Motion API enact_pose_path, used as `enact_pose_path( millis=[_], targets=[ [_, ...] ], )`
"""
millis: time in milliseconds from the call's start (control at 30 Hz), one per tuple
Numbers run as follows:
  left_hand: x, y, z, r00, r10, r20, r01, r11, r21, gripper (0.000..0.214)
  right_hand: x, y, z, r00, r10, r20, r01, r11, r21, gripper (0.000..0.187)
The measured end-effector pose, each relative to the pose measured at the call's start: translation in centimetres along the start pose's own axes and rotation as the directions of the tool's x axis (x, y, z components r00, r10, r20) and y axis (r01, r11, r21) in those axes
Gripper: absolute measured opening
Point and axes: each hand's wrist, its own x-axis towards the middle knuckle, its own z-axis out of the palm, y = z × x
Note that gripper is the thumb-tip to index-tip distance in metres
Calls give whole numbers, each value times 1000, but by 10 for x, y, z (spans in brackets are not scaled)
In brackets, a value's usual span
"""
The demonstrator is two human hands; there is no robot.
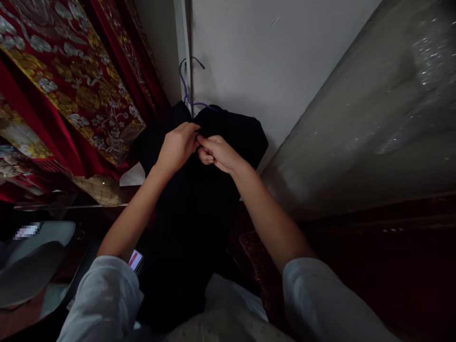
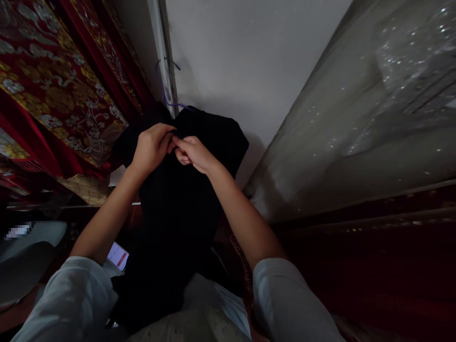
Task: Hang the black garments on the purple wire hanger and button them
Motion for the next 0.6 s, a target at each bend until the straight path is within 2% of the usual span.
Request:
enact_pose_path(
  millis=[167,233,300,433,500,600],
  targets=[
    [-2,-2,-6,998,-42,36,40,998,44,23,1,4,3,999,0,-55,2,999,40,44],
    [-4,-3,-8,996,-22,86,19,999,38,22,-4,2,4,997,-2,-83,11,994,109,43],
    [-7,-3,-7,996,-12,86,9,999,42,22,-7,1,7,994,26,-108,-6,982,188,43],
    [-9,2,4,998,-33,-44,36,998,57,23,-1,7,20,974,59,-218,-1,966,257,40],
    [-5,7,10,992,-37,-118,42,998,40,26,7,15,27,941,48,-336,39,968,248,40],
    [5,3,5,952,-40,-304,33,999,-28,35,12,36,32,885,109,-453,-9,976,219,40]
  ],
)
